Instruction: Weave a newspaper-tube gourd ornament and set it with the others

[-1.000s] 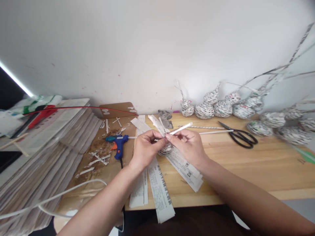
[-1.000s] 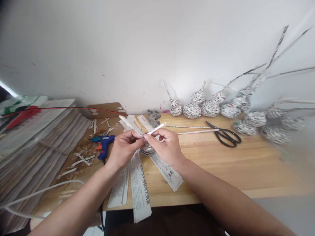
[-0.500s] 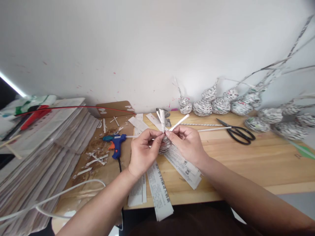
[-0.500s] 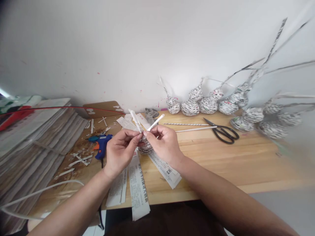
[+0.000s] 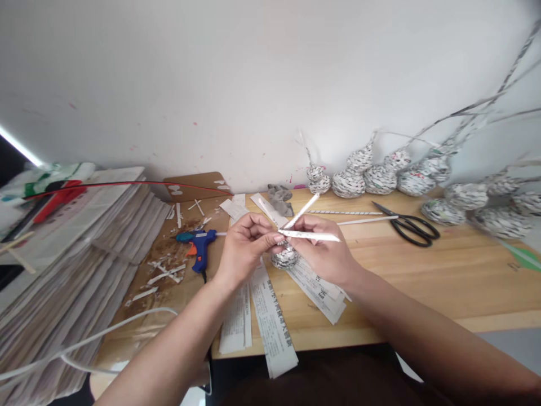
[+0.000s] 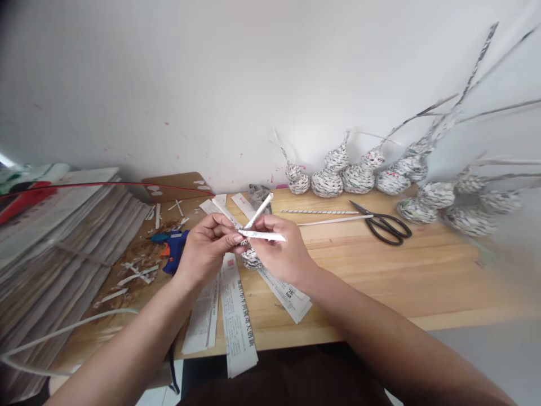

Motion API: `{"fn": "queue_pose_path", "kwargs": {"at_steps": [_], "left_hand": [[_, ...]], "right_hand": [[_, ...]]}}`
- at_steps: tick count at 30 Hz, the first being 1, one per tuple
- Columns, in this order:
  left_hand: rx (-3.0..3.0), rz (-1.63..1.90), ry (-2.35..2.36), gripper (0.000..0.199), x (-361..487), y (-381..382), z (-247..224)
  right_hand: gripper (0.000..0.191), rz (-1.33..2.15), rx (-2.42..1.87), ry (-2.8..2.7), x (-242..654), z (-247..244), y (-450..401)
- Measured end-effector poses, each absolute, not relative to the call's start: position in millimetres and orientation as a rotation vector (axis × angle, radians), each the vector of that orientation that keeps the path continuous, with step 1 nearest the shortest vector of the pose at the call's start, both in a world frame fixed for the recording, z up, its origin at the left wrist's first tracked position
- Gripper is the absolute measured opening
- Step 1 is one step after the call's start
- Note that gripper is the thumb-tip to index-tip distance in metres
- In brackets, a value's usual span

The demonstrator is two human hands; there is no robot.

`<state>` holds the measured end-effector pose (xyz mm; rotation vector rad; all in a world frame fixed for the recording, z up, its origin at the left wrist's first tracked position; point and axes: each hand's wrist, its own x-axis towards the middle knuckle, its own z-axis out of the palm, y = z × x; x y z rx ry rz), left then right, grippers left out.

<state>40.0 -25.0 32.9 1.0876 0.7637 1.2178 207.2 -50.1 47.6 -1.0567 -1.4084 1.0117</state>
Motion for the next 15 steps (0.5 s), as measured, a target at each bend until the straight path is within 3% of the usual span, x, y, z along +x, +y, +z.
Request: {"fn": "queue_pose_path", "kwargs": {"at_steps": [7,15], "left_hand": [[1.01,1.089,0.732,0.029,35.4,-19.1,34.2],[1.053,1.06,0.77,0.033,37.1,-20.8,30.2]], "right_hand": [[0.025,1.282,-0.97,-1.284,212.9,45.4,-44.7],[0.028,1.415,-0.934,-1.266,214.3,45.5,-45.1]]}}
